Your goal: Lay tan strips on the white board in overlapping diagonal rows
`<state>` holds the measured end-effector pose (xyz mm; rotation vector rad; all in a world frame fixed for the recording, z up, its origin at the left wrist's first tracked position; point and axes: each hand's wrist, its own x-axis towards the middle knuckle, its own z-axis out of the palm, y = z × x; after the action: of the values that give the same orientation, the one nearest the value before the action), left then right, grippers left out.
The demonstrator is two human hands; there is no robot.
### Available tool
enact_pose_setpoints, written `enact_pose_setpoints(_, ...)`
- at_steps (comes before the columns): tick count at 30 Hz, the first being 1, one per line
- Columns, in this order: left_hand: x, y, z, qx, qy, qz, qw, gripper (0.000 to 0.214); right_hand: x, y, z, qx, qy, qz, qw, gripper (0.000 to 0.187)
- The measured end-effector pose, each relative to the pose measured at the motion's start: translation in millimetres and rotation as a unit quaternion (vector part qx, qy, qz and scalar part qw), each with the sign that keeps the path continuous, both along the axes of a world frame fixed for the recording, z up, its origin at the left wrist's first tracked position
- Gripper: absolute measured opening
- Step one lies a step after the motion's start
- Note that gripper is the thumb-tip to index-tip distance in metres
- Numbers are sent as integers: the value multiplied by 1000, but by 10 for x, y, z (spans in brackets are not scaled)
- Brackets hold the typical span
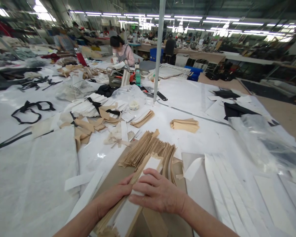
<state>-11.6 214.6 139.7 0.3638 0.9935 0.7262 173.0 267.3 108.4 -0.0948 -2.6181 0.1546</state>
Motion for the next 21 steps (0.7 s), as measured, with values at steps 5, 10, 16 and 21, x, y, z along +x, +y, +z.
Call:
enact_pose_setpoints(5, -9, -31, -80, 5, 36, 40, 999, 47, 33, 6, 253, -32, -32, -3, 999, 22)
enact_pose_setpoints(10, -72, -4, -174, 44, 70, 13, 997, 55, 121, 12, 658, -134, -114, -13, 984, 16)
enact_pose_setpoints(16, -61, 78, -206, 112, 155, -56, 980, 59, 12, -18, 731, -58, -246, 25, 967, 12)
enact_pose_setpoints(21, -44, 89, -212, 97, 116, -90, 984, 51, -78, -60, 750, 30, -214, 32, 976, 15)
